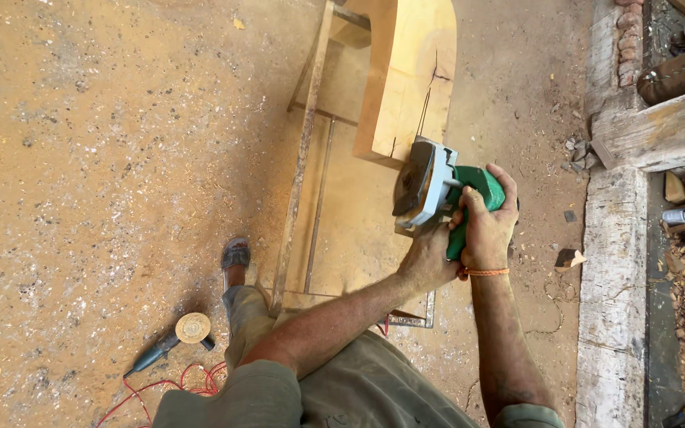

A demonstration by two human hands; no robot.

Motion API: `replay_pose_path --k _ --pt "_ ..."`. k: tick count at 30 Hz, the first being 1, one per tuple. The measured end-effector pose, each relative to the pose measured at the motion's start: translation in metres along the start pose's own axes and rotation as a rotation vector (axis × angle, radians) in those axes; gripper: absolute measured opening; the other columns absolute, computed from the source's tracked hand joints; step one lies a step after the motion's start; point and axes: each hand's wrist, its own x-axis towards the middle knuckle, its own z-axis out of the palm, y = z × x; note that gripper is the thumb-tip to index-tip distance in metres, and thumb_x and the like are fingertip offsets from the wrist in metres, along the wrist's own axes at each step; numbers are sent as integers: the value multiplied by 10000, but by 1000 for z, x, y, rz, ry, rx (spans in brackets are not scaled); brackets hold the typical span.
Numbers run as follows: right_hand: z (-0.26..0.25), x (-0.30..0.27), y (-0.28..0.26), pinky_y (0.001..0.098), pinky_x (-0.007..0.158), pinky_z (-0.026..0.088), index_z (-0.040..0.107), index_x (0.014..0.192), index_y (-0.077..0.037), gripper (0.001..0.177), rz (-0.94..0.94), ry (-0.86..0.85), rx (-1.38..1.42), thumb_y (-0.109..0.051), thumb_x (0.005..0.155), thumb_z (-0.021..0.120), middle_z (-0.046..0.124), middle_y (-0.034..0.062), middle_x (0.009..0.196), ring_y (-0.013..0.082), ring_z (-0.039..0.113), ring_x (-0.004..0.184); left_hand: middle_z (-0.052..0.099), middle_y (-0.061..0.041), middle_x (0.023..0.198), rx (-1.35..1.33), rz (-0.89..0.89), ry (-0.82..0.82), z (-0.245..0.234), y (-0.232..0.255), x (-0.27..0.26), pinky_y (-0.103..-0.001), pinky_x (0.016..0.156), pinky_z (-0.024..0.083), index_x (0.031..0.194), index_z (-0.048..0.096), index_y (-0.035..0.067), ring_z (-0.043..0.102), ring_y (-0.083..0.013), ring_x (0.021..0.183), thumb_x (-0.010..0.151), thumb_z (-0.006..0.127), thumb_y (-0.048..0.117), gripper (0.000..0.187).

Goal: The person uses a handheld power sander to smooth the surface of a large, curved wooden piece resting on a metal stand. They move the sander along the wood's length, reposition the piece, and continue sanding different sections.

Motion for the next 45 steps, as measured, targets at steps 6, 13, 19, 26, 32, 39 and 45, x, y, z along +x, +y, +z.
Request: replay_pose_path --k 6,13,19,26,32,39,45 --pt "1 -24 -11 286 471 517 495 1434 -110 517 39 14 -42 19 952 628 609 53 808 114 571 570 529 -230 1224 14 1 -21 -2 10 -22 -520 1047 445 1276 498 -46 519 -398 1253 708 892 187 729" --pt "7 -13 -4 282 487 519 497 1437 -91 495 -19 4 -33 27 975 630 613 58 822 118 576 582 552 -239 1222 33 5 -34 -4 -5 -10 -517 1055 451 1252 498 -43 522 -403 1255 706 899 192 717" --pt "14 6 -4 287 472 519 498 1439 -103 496 -35 19 -27 17 977 632 613 53 815 116 578 574 592 -238 1226 -11 -38 -88 -10 -14 12 -479 1009 524 1279 505 -39 610 -380 1203 713 885 205 723" --pt "17 30 -2 284 466 514 508 1433 -113 490 -44 33 -17 17 979 641 617 54 815 118 581 578 608 -227 1227 17 -29 -80 -13 -15 37 -479 997 527 1272 522 -13 618 -379 1194 663 925 235 772" --pt "21 51 -5 281 455 508 522 1422 -121 488 -37 59 -37 18 972 650 615 53 809 114 580 570 603 -226 1251 5 -34 -84 -11 -23 60 -461 1002 540 1338 488 -14 629 -358 1203 739 889 283 780" --pt "26 67 -9 282 452 504 521 1422 -123 491 -35 65 -36 19 969 646 611 52 806 117 583 564 596 -239 1250 13 -71 -104 -15 -24 80 -465 979 542 1311 489 -19 632 -369 1180 732 887 306 774" --pt "29 89 -12 290 446 499 530 1412 -125 482 -29 64 -46 19 968 647 615 61 798 123 574 551 640 -229 1192 -48 -63 -60 -19 -21 99 -471 963 547 1299 510 -12 657 -382 1147 763 844 274 693"
